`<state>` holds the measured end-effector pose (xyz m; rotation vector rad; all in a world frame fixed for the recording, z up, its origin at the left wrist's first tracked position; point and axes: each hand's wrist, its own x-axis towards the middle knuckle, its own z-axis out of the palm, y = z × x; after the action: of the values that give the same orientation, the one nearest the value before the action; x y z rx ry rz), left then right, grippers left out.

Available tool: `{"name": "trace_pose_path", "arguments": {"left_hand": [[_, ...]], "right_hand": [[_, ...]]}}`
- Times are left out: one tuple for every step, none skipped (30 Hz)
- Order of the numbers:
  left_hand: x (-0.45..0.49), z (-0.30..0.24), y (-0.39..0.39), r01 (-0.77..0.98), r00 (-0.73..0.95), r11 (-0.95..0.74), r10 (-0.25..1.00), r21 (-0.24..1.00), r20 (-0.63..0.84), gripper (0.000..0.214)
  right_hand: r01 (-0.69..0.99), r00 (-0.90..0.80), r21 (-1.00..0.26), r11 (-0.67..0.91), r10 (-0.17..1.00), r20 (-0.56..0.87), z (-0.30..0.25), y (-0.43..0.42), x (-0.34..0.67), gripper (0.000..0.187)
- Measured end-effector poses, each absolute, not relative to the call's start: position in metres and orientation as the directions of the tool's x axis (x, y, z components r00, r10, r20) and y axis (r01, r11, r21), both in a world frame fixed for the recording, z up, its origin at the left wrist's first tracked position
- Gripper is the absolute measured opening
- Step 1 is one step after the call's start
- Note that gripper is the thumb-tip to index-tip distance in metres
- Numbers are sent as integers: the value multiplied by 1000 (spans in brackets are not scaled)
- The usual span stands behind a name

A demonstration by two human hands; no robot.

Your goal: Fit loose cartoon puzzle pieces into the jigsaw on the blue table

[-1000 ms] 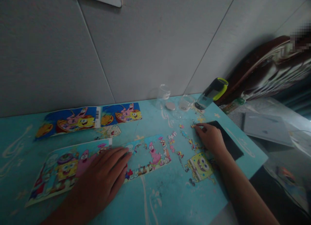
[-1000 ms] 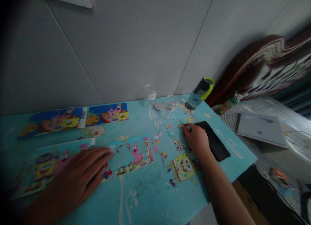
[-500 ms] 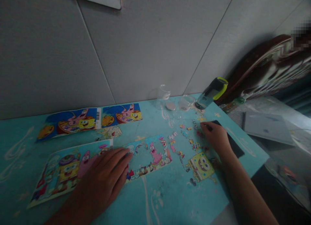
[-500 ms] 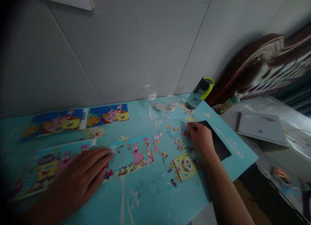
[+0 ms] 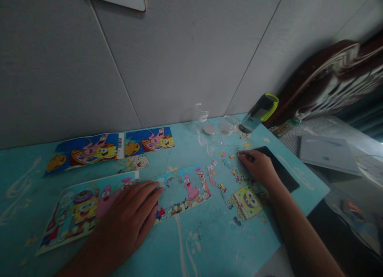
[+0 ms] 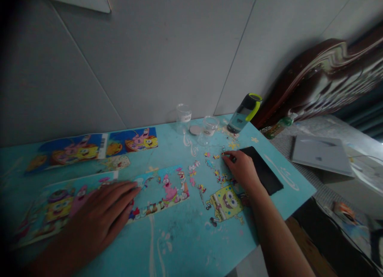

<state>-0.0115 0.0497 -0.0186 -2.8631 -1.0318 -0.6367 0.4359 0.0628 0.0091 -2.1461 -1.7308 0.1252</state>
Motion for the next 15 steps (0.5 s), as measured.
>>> {"name": "trace_pose_path", "arguments": {"left_hand": [[-11,-18,49,620,696,-778,606,104,384,43],[-11,-18,49,624,695,-775,610,103,381,43],[-11,-18,49,627,693,-773,612,102,381,43],[-11,-17,49,627,691,-772,612,102,386,43],[-10,-17,48,626,689,-773,610,102,391,42],[-10,-17,48,626,689,-773,609,100,393,42],[-10,-16,48,625,690,-774,607,99,393,42],[-10,-16,48,624,693,-776,606,98,389,42],[-10,-16,48,624,695,-775,607,97,385,42],[-10,-16,48,625,696,-775,609,97,380,43],[-10,-16,48,624,697,-775,609,98,378,43],[-10,-16,48,622,697,-776,608,100,380,42],[-10,-15,48,621,696,-777,607,102,383,42],[-10,-15,48,620,696,-778,606,104,385,42],[-9,-14,48,617,695,-779,605,107,389,41]], "right_hand": [[923,218,-355,-149,962,162,9,63,435,30],[921,196,-368,-127,968,158,9,63,435,30],[918,173,-382,-103,973,154,9,63,434,29],[914,153,-398,-81,977,151,9,63,433,29],[909,139,-412,-65,979,151,9,63,433,28],[904,129,-425,-52,980,154,9,63,432,27],[900,121,-433,-41,980,157,9,62,432,27],[898,115,-438,-33,980,162,9,62,431,26],[899,112,-437,-28,980,167,9,62,431,25],[900,108,-435,-22,979,174,9,62,430,25],[901,100,-435,-13,979,180,10,62,429,25],[900,90,-436,1,978,187,10,61,427,27],[897,76,-441,19,978,195,11,61,425,29],[893,56,-449,42,977,204,12,61,421,30],[886,28,-457,74,977,211,13,60,418,31]]}}
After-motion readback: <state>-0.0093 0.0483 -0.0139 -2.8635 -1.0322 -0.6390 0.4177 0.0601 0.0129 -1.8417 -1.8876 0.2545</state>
